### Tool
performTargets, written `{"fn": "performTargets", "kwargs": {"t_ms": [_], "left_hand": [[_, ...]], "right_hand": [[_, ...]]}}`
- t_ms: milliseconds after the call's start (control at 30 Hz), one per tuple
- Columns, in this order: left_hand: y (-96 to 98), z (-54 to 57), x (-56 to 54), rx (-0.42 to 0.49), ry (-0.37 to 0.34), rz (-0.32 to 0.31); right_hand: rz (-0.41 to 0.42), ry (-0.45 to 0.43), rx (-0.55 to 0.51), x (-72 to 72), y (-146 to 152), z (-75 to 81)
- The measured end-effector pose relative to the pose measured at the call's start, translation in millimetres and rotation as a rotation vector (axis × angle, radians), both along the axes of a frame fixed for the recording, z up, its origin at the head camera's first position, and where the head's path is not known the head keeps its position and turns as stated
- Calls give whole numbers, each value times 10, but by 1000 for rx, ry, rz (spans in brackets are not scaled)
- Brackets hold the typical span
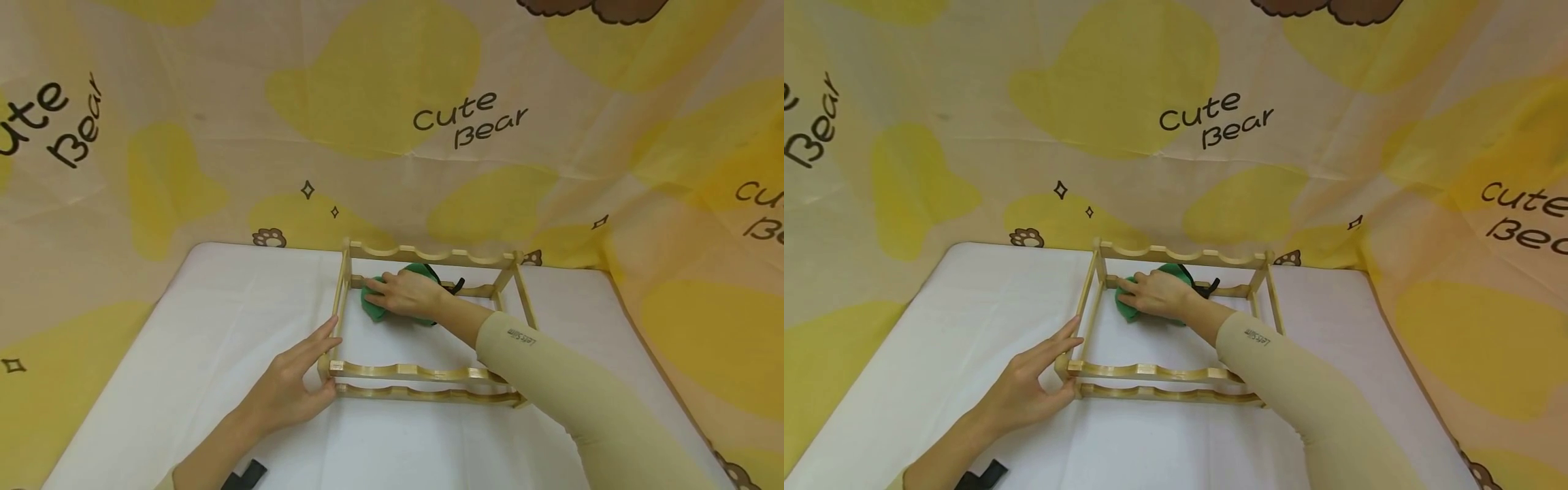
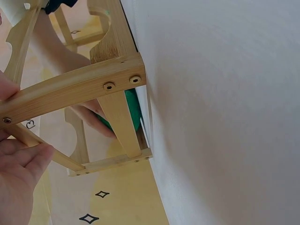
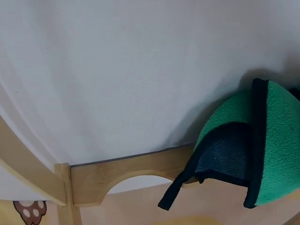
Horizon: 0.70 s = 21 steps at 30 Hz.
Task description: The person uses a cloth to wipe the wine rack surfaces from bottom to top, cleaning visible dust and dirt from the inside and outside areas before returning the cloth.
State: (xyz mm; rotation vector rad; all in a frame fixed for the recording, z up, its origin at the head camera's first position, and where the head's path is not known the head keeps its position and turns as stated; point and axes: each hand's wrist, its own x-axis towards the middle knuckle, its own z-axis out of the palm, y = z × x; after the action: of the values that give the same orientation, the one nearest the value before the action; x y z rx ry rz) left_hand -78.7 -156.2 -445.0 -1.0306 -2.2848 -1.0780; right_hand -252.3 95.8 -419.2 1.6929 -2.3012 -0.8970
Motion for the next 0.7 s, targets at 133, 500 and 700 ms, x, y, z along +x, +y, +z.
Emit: {"fn": "performTargets", "kwargs": {"t_ms": [133, 500, 700], "left_hand": [[0, -1, -1, 0, -2, 0], [-1, 3, -6, 2, 5, 1], [3, 1, 1, 7, 5, -5]], "right_hand": [[-44, -36, 24, 23, 34, 20], [-67, -1, 88, 82, 254, 174], [-87, -17, 83, 106, 377, 207]]}}
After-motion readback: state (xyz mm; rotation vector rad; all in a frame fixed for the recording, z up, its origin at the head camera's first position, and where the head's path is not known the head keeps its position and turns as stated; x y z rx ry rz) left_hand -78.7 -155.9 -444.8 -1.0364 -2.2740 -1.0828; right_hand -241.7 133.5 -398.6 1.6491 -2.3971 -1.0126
